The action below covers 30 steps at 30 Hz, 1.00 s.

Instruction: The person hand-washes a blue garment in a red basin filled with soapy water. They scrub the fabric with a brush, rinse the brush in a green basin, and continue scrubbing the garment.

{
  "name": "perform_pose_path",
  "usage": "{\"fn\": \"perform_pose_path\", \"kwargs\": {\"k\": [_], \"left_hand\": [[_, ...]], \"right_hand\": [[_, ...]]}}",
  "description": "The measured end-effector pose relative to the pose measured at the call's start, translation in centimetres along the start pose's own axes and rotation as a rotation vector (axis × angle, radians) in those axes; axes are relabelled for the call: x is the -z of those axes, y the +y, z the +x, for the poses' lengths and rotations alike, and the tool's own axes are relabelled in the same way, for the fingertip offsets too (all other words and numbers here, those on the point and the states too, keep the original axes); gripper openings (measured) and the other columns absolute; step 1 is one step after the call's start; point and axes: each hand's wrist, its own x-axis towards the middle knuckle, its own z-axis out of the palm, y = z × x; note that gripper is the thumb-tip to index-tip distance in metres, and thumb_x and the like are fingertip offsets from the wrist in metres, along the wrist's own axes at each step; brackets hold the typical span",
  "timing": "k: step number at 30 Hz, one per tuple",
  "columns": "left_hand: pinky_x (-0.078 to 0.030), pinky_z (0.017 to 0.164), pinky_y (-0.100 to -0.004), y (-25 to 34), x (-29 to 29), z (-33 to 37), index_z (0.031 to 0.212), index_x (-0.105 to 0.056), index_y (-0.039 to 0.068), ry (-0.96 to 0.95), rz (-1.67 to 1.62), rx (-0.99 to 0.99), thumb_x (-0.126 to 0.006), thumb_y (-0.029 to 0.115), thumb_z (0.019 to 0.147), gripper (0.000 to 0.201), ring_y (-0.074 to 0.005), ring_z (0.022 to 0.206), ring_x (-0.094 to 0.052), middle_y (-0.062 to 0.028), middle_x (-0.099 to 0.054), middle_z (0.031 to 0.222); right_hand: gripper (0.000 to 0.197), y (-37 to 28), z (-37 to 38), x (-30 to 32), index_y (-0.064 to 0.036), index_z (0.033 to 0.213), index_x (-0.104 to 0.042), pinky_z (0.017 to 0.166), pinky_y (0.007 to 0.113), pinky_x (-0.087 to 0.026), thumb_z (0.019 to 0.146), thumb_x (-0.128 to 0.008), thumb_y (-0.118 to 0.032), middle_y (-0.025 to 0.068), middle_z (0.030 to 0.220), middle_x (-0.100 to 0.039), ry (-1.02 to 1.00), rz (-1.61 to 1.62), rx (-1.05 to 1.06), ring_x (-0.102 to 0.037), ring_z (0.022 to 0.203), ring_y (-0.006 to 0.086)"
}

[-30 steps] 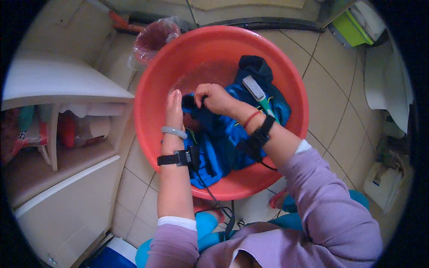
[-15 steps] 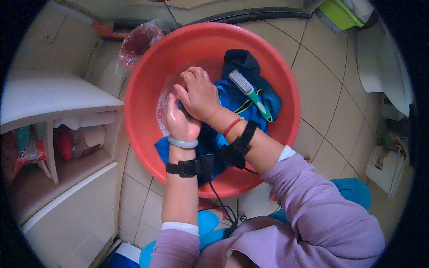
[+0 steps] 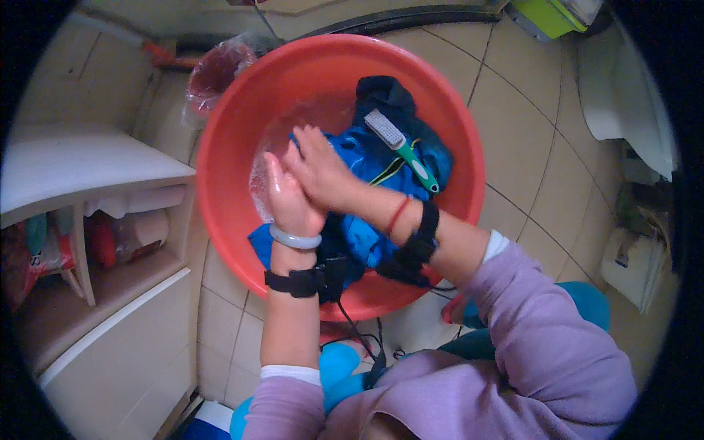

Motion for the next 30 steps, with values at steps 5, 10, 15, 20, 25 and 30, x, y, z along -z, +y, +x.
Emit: {"fn": "perform_pose_path", "kwargs": {"k": [5, 10, 15, 20, 25, 30], "left_hand": [[-0.03, 0.107, -0.0368, 1.9, 2.4, 0.4, 0.139, -0.031, 0.001, -0.127, -0.002, 0.023, -0.028, 0.055, 0.096, 0.069, -0.0237, 0.124, -0.041, -0.0111, -0.043, 0.134], [-0.04, 0.098, -0.0362, 3.1, 3.5, 0.4, 0.127, -0.044, 0.006, 0.172, 0.486, -0.132, -0.042, 0.046, 0.095, 0.05, -0.0205, 0.114, -0.048, -0.01, -0.052, 0.122], [-0.037, 0.103, -0.0393, 1.2, 1.0, 0.1, 0.134, -0.043, 0.009, 0.056, 0.287, -0.198, -0.044, 0.044, 0.095, 0.052, -0.0234, 0.118, -0.049, -0.0108, -0.051, 0.13], [-0.026, 0.11, -0.0408, -0.3, -0.9, -0.4, 0.145, -0.027, 0.017, 0.011, 0.215, -0.151, -0.034, 0.05, 0.097, 0.059, -0.0246, 0.133, -0.033, -0.0061, -0.033, 0.146], [-0.025, 0.11, -0.04, 0.4, -0.5, -0.6, 0.148, -0.02, 0.021, 0.092, 0.191, -0.213, -0.029, 0.043, 0.1, 0.054, -0.0282, 0.134, -0.03, -0.0056, -0.025, 0.15], [-0.022, 0.112, -0.0421, -1.0, -0.8, -0.6, 0.144, -0.029, 0.01, -0.085, 0.117, -0.189, -0.028, 0.038, 0.1, 0.052, -0.0266, 0.133, -0.034, -0.0077, -0.036, 0.145]], "right_hand": [[0.043, 0.8, -2.0, 0.5, 0.0017, 0.128, -0.043, 0.102, 0.042, -0.035, 0.092, -0.05, -0.02, 0.0241, 0.127, -0.048, -0.161, 0.282, -0.039, -0.044, 0.121, 0.0365], [0.024, 2.7, -0.1, 2.9, 0.001, 0.103, -0.058, 0.077, 0.039, -0.048, 0.086, -0.047, -0.012, 0.0217, 0.093, -0.064, 0.0, 0.825, -0.261, -0.062, 0.088, 0.0323], [0.023, 1.6, 0.3, 2.6, 0.0016, 0.098, -0.06, 0.077, 0.039, -0.048, 0.083, -0.046, -0.01, 0.0205, 0.091, -0.064, 0.004, 0.893, -0.331, -0.062, 0.086, 0.0323], [0.027, 0.4, 0.0, -0.2, -0.0011, 0.111, -0.055, 0.089, 0.045, -0.042, 0.088, -0.046, -0.013, 0.02, 0.109, -0.057, 0.296, 0.142, 0.067, -0.055, 0.1, 0.0369], [0.036, -0.1, 0.1, -1.5, 0.0017, 0.113, -0.055, 0.1, 0.047, -0.037, 0.087, -0.047, -0.022, 0.0248, 0.117, -0.055, 0.163, 0.054, 0.097, -0.049, 0.116, 0.0401], [0.038, -0.2, 2.2, 1.0, 0.0049, 0.114, -0.054, 0.096, 0.045, -0.04, 0.084, -0.049, -0.018, 0.0285, 0.118, -0.054, 0.217, 0.056, -0.007, -0.052, 0.109, 0.0423]]}}
